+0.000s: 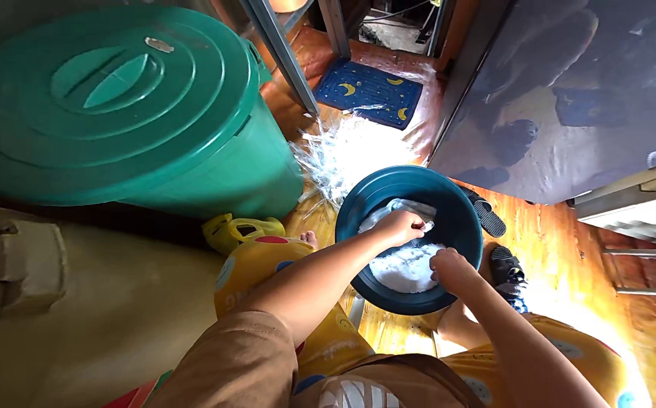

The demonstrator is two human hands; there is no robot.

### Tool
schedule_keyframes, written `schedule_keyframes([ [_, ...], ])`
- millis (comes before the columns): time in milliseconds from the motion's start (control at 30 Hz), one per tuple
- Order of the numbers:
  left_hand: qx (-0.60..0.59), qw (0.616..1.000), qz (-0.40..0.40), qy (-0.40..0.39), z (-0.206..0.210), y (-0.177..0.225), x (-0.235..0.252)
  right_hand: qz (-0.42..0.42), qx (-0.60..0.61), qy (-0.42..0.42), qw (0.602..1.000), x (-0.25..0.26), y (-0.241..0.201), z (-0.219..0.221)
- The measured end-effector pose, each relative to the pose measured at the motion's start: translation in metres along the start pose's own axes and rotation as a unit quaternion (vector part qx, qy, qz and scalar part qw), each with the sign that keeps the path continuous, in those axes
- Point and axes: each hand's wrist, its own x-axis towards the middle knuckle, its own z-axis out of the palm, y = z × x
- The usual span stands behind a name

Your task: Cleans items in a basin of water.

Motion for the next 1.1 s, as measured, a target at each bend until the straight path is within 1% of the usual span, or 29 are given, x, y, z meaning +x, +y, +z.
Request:
schedule_keyframes([
  [33,-0.001,1.0,0.005,0.004,0.001,0.001,0.0,-0.009,0.054,0.022,0.998,-0.001,0.004,-0.005],
  [100,0.0,1.0,0.015,0.008,0.003,0.003,0.0,-0.02,0.174,0.128,0.976,-0.005,0.01,-0.016],
  [167,-0.005,1.0,0.022,0.017,0.005,0.002,0.0,-0.027,0.268,0.25,0.93,-0.004,0.012,-0.022],
  [200,-0.007,0.999,0.026,0.023,0.006,0.001,0.0,-0.027,0.297,0.29,0.909,-0.002,0.012,-0.024],
  [300,-0.004,0.998,0.055,0.037,0.009,0.0,0.0,-0.037,0.326,0.351,0.877,-0.001,0.011,-0.03],
  [400,-0.018,0.997,0.054,0.042,0.008,0.005,-0.002,-0.065,0.332,0.404,0.85,-0.003,0.008,-0.036],
  [467,-0.033,0.997,0.047,0.051,0.006,0.008,-0.004,-0.069,0.341,0.432,0.832,-0.007,0.007,-0.042],
  [533,-0.047,0.996,0.038,0.064,0.003,0.011,-0.005,-0.059,0.343,0.45,0.823,-0.01,0.008,-0.046],
  [633,-0.056,0.994,0.038,0.082,0.003,0.012,-0.006,-0.042,0.336,0.445,0.829,-0.009,0.01,-0.046],
  [733,-0.031,0.992,0.074,0.096,0.006,0.009,-0.005,-0.044,0.326,0.427,0.842,-0.005,0.007,-0.042],
  [833,-0.006,0.993,0.086,0.083,0.007,0.007,-0.004,-0.062,0.307,0.437,0.843,-0.003,0.006,-0.04],
  [933,0.012,0.996,0.061,0.059,0.006,0.009,-0.004,-0.091,0.287,0.464,0.833,-0.005,0.006,-0.043],
  [1033,0.045,0.999,0.027,0.014,0.005,0.008,-0.003,-0.12,0.265,0.486,0.824,-0.009,0.006,-0.045],
  [1100,0.07,0.997,0.027,-0.014,0.008,0.004,-0.002,-0.135,0.253,0.5,0.817,-0.011,0.006,-0.045],
])
